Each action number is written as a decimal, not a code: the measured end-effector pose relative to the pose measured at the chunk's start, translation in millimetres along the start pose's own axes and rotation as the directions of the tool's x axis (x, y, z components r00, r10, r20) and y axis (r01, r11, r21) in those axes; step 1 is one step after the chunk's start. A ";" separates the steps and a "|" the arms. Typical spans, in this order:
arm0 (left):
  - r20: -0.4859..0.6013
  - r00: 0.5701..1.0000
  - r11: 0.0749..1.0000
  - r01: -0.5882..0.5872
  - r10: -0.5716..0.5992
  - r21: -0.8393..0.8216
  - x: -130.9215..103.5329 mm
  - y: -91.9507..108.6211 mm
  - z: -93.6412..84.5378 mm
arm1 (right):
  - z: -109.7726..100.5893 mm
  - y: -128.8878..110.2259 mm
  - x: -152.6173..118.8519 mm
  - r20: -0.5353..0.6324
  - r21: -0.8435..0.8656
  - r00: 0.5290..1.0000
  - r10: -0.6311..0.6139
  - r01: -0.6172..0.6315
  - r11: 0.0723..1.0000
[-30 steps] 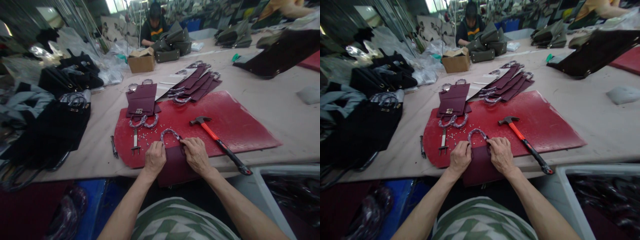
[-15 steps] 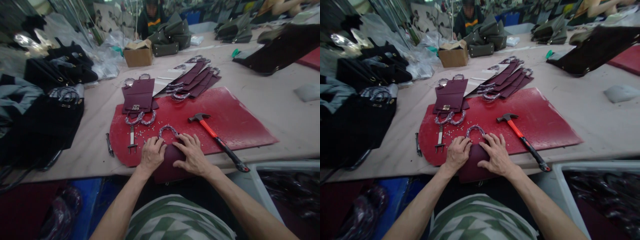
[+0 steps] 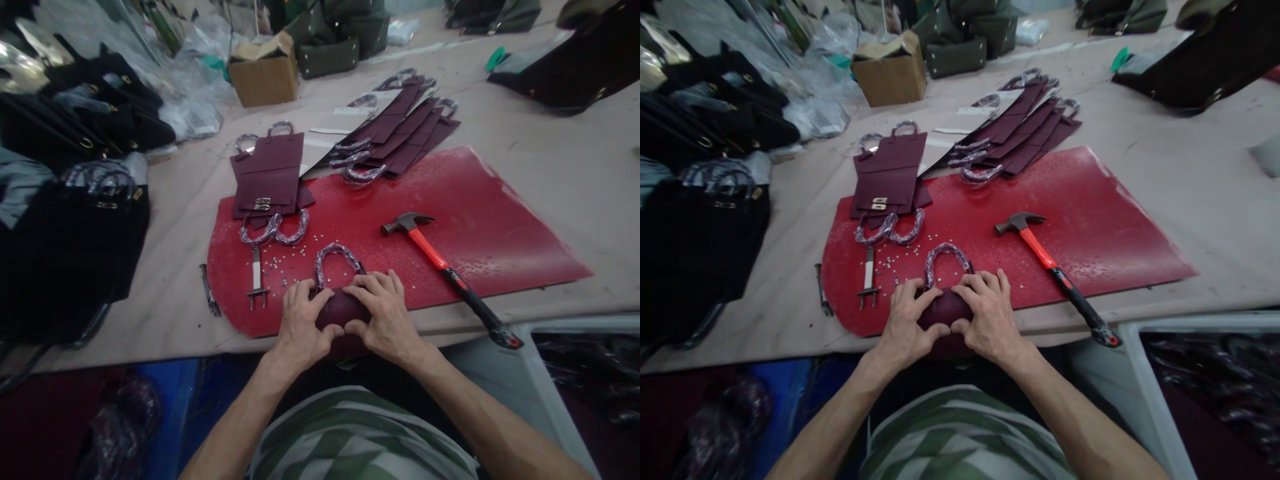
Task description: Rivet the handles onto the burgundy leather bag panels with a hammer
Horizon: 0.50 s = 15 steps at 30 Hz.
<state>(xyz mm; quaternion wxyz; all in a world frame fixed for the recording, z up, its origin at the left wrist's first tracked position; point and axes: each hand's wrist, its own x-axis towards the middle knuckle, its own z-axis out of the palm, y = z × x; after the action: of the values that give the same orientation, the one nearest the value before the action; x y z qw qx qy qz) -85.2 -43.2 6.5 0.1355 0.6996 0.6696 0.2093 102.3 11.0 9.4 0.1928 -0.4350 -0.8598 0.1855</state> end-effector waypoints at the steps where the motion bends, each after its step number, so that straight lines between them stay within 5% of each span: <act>1: -0.001 1.000 1.000 -0.004 0.004 -0.010 -0.6 0.1 0.8 | 0.3 -0.5 0.1 0.000 0.000 1.000 0.008 -0.008 1.000; 11: 0.046 0.999 0.998 -0.010 0.013 -0.066 0.8 0.8 -10.6 | 4.7 6.0 0.8 -0.027 -0.040 1.000 -0.008 0.007 0.999; 15: -0.089 0.995 0.989 -0.063 0.052 -0.131 -4.4 -1.2 -20.2 | 15.9 19.6 0.7 -0.143 -0.056 0.984 -0.102 0.095 0.994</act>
<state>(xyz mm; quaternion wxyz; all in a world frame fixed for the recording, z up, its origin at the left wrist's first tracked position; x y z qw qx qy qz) -95.9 -49.3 23.1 0.1472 0.6985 0.6388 0.2870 107.4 20.0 -13.6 0.2531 -0.4088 -0.8683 0.1223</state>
